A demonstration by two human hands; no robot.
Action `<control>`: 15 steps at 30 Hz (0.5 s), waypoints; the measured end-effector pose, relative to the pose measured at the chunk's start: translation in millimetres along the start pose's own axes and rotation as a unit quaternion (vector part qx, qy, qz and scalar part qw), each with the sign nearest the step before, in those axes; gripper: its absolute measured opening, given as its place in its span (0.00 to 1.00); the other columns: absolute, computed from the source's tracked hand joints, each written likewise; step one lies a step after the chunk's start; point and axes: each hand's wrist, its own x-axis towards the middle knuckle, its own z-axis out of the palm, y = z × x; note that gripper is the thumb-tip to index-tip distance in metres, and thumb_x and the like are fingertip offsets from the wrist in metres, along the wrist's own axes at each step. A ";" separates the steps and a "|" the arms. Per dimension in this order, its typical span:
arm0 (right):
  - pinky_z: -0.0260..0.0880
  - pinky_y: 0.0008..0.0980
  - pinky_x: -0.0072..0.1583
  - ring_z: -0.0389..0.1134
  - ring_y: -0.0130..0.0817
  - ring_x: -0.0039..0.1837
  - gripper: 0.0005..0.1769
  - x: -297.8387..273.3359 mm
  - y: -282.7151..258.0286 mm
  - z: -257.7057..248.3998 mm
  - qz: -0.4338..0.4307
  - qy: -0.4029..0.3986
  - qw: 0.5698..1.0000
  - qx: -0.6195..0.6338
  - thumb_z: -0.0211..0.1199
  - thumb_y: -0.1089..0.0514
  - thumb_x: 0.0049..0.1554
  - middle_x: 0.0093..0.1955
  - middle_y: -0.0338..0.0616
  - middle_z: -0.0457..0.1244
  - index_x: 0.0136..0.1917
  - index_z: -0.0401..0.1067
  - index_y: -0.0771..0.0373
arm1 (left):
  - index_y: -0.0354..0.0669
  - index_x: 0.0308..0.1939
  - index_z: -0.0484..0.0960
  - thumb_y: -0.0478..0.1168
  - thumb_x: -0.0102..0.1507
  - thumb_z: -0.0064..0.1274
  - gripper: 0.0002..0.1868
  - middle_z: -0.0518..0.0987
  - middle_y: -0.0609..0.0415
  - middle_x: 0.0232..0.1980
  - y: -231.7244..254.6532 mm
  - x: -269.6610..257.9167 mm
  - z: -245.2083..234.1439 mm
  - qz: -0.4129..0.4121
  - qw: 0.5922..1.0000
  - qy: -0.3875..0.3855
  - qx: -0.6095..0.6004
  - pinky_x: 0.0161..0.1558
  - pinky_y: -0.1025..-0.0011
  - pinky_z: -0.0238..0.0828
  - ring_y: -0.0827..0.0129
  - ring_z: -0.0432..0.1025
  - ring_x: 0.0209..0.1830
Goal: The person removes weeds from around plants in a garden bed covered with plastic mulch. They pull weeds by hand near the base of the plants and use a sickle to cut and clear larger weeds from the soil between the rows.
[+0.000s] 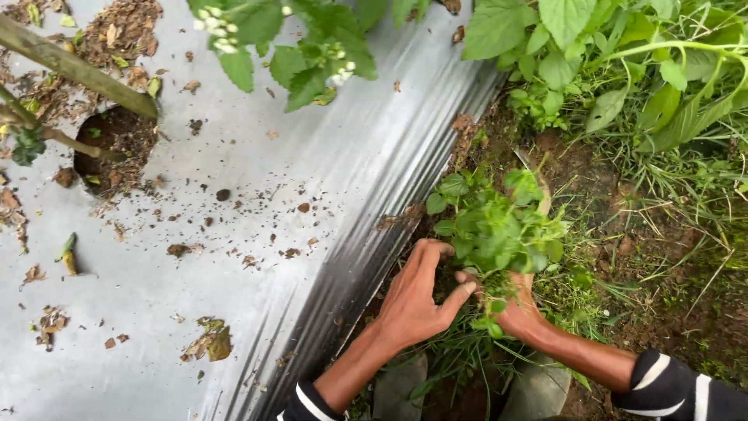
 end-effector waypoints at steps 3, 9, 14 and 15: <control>0.71 0.57 0.68 0.68 0.57 0.67 0.36 -0.5 -14.6 -25.0 0.234 -0.201 0.950 -0.049 0.70 0.66 0.51 0.72 0.63 0.57 0.69 0.58 0.66 | 0.35 0.65 0.61 0.50 0.70 0.48 0.28 0.62 0.34 0.58 -13.9 11.7 29.3 -0.017 0.999 -0.022 0.019 0.47 0.28 0.70 0.26 0.65 0.58; 0.76 0.56 0.66 0.65 0.61 0.71 0.52 31.6 -87.7 -106.9 0.244 -0.270 0.927 -0.091 0.76 0.67 0.47 0.78 0.67 0.49 0.79 0.54 0.62 | 0.31 0.72 0.54 0.58 0.61 0.58 0.48 0.55 0.23 0.66 -8.7 34.7 80.2 -0.062 0.990 -0.063 0.109 0.66 0.28 0.52 0.24 0.52 0.72; 0.75 0.51 0.56 0.79 0.50 0.46 0.22 34.0 -63.8 -155.5 0.225 -0.134 0.952 -0.161 0.65 0.52 0.60 0.39 0.55 0.76 0.58 0.76 0.73 | 0.34 0.76 0.51 0.68 0.52 0.63 0.62 0.48 0.20 0.73 -14.6 50.7 112.2 -0.068 0.966 -0.114 0.220 0.71 0.29 0.42 0.28 0.44 0.77; 0.75 0.51 0.56 0.79 0.50 0.46 0.22 30.6 -51.6 -148.9 0.229 -0.131 0.951 -0.158 0.65 0.52 0.60 0.39 0.55 0.76 0.58 0.76 0.73 | 0.34 0.76 0.51 0.68 0.52 0.63 0.62 0.48 0.20 0.73 -16.9 53.6 119.9 -0.066 0.966 -0.120 0.220 0.71 0.29 0.42 0.28 0.44 0.77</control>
